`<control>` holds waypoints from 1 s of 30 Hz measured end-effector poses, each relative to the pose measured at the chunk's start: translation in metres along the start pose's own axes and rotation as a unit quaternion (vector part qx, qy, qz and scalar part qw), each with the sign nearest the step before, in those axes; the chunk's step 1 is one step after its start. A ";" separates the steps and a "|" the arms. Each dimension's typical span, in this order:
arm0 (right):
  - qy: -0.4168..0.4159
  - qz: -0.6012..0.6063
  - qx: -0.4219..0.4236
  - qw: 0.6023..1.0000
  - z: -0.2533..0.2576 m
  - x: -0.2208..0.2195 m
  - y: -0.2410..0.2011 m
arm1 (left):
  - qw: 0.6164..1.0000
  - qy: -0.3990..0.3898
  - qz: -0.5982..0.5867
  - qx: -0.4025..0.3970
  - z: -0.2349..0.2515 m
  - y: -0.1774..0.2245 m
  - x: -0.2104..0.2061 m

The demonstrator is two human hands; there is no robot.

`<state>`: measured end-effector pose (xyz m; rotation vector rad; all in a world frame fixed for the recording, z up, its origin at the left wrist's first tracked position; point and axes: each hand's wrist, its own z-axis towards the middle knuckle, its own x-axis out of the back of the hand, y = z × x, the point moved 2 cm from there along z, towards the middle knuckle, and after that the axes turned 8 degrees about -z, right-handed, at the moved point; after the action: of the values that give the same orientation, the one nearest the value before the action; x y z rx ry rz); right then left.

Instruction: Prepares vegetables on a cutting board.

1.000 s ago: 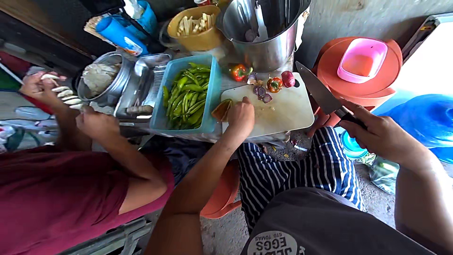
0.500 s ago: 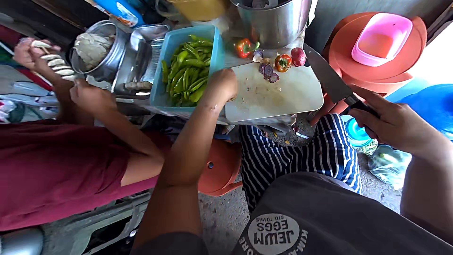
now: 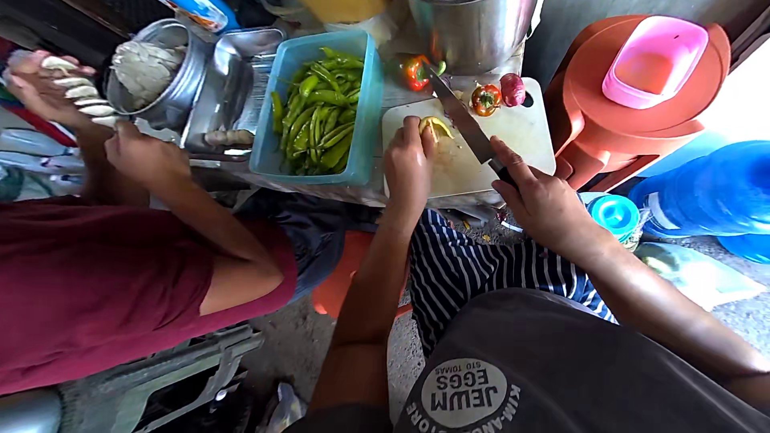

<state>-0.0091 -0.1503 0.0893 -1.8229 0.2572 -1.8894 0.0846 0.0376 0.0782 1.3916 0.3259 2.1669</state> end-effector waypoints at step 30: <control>-0.090 -0.064 0.013 0.994 0.007 0.040 0.014 | 0.959 -0.183 -0.167 0.141 0.048 -0.029 0.006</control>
<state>0.0015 -0.1801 0.1189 -2.0193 0.0546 -1.7863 0.1348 0.0603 0.0901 1.7148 0.6924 1.5970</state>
